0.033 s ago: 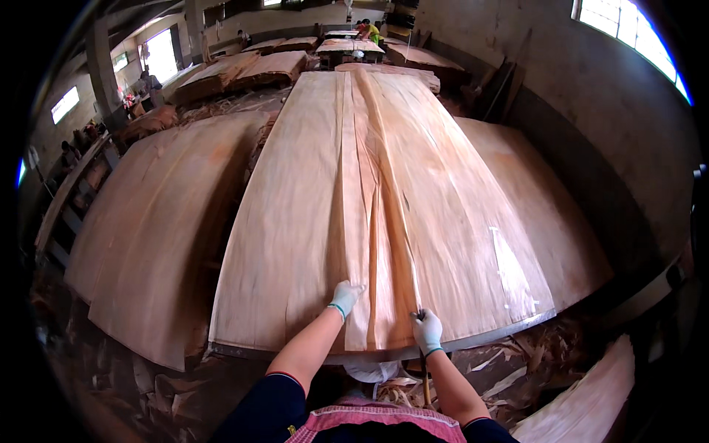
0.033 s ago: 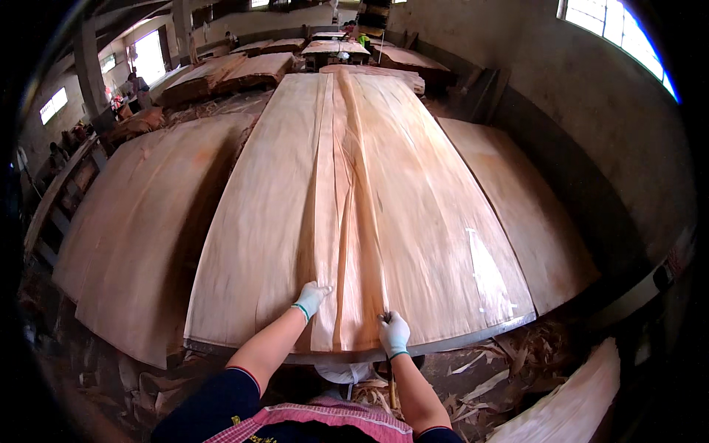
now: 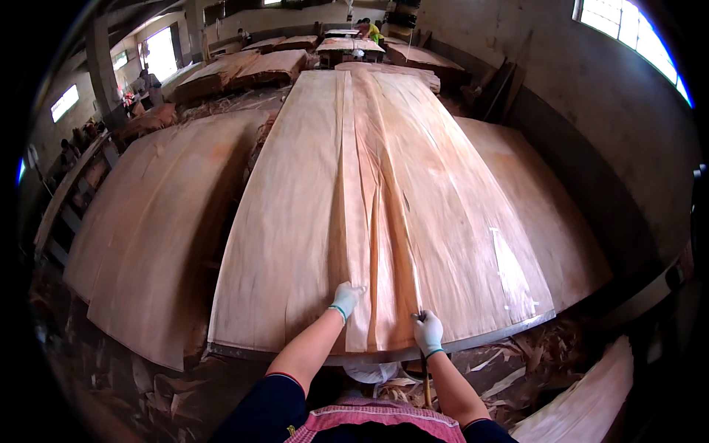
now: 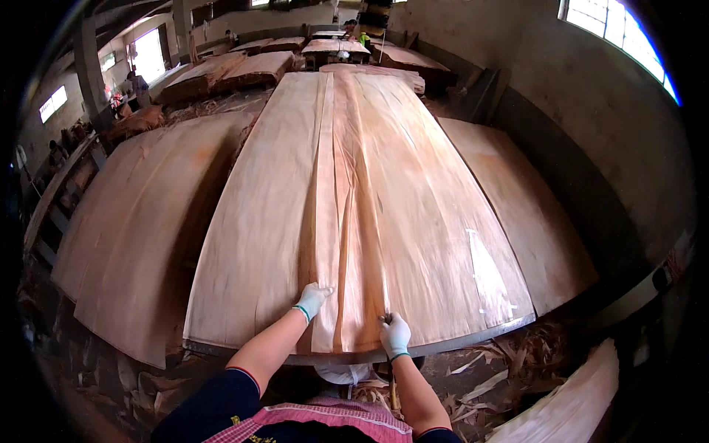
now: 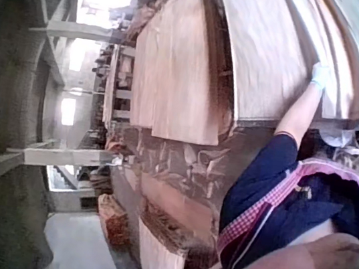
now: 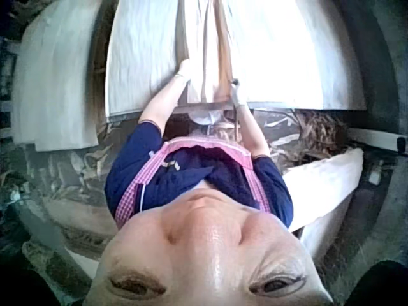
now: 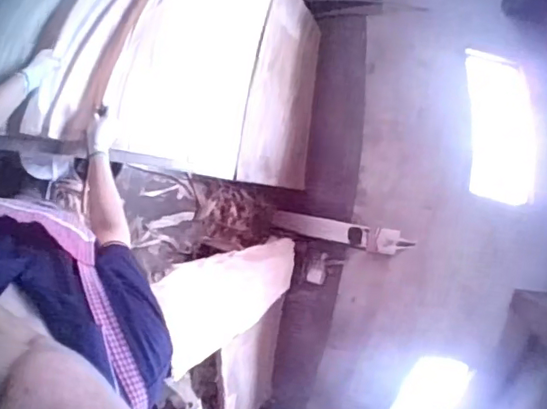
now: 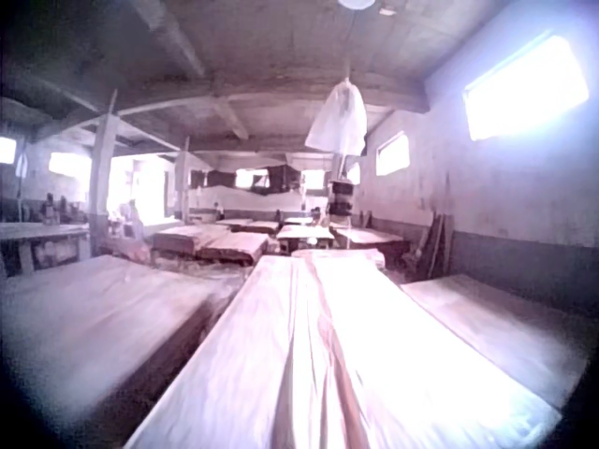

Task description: The person patches imperfections in large wood veneer sheets using a knife to remove damaged strips, applying adhesive tape to join pieces, and trimming the tape.

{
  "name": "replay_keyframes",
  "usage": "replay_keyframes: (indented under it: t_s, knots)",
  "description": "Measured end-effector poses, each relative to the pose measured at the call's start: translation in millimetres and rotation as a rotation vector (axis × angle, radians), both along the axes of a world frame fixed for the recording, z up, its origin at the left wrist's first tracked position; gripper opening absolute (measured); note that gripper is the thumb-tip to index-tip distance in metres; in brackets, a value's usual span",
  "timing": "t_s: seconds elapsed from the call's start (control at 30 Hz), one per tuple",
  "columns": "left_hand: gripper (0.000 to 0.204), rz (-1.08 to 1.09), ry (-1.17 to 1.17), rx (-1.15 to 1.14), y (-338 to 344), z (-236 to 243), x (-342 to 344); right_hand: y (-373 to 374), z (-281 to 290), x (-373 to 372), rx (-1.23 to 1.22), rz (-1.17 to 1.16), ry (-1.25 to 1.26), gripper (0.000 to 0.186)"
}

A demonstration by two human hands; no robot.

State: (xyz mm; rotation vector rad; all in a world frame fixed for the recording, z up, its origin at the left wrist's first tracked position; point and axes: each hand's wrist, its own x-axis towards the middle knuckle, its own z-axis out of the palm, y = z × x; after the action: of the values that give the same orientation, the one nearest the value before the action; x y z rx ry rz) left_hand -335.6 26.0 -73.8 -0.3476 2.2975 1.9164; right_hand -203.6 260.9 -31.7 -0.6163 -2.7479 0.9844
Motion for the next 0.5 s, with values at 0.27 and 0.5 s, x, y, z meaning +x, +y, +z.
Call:
replay_keyframes:
  t_s: [0.27,0.5]
  knots:
    - [0.033,-0.016,-0.006,-0.109,12.8,-18.6,-8.3,13.5,18.4,-8.4,-0.078,0.045,-0.134,0.031]
    - [0.031,-0.069,0.120,-0.396,-7.1,-4.5,-16.7,40.9,24.1,0.3,0.263,0.167,-0.198,0.032]
